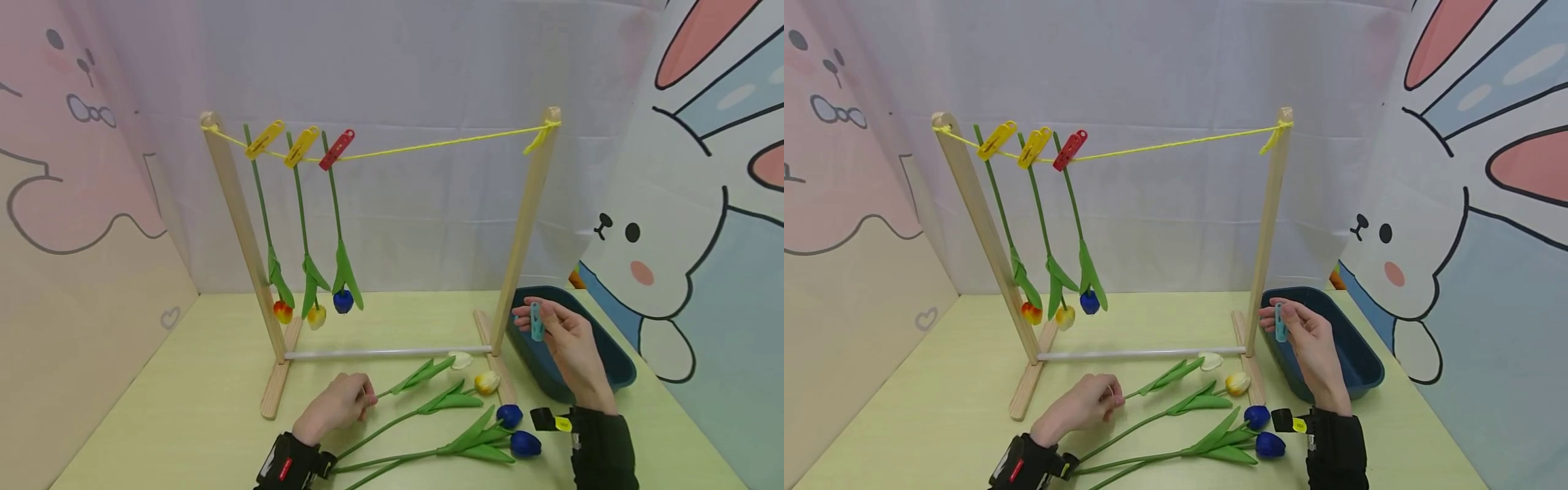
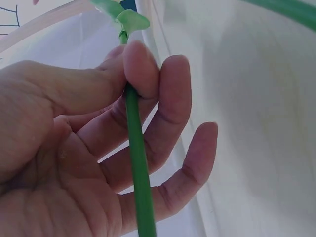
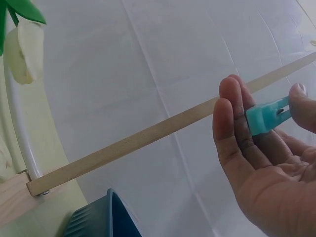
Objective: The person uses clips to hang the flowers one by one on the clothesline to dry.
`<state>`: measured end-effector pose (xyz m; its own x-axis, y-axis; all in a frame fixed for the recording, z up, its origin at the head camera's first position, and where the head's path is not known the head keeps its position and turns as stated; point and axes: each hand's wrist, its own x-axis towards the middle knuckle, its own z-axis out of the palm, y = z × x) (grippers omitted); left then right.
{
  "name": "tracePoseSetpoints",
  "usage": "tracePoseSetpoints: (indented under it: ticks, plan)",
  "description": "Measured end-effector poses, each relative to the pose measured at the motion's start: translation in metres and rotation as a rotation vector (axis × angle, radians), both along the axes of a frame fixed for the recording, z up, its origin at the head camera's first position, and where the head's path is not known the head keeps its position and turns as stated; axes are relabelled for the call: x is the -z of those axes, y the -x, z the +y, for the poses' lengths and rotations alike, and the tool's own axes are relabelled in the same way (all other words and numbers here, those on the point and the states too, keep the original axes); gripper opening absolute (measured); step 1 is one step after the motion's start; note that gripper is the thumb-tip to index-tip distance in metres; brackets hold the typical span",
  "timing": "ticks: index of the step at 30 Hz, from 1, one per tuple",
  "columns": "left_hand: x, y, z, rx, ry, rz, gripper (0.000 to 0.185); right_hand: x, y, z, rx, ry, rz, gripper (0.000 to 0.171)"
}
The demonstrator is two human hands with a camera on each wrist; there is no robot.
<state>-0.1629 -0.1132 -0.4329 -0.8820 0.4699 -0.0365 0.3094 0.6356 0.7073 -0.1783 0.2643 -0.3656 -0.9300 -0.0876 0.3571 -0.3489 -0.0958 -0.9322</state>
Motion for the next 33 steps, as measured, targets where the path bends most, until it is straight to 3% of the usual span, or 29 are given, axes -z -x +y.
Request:
tracePoseSetpoints:
  ticks: [9, 14, 25, 33]
  plan:
    - [-0.005, -0.002, 0.004, -0.106, 0.102, 0.345, 0.014, -0.001, 0.000, 0.001, 0.021, -0.021, -0.001, 0.025]
    - [-0.008, -0.004, 0.007, -0.182, 0.153, 0.489, 0.015, 0.000, -0.002, 0.000, 0.082, -0.040, -0.010, 0.022]
    - [-0.013, -0.006, 0.009, -0.253, 0.160, 0.590, 0.012, 0.001, -0.002, -0.002, 0.260, -0.045, -0.022, 0.017]
    - [-0.013, -0.006, 0.008, -0.296, 0.143, 0.618, 0.009, 0.000, -0.002, -0.004, 0.279, 0.012, 0.021, 0.016]
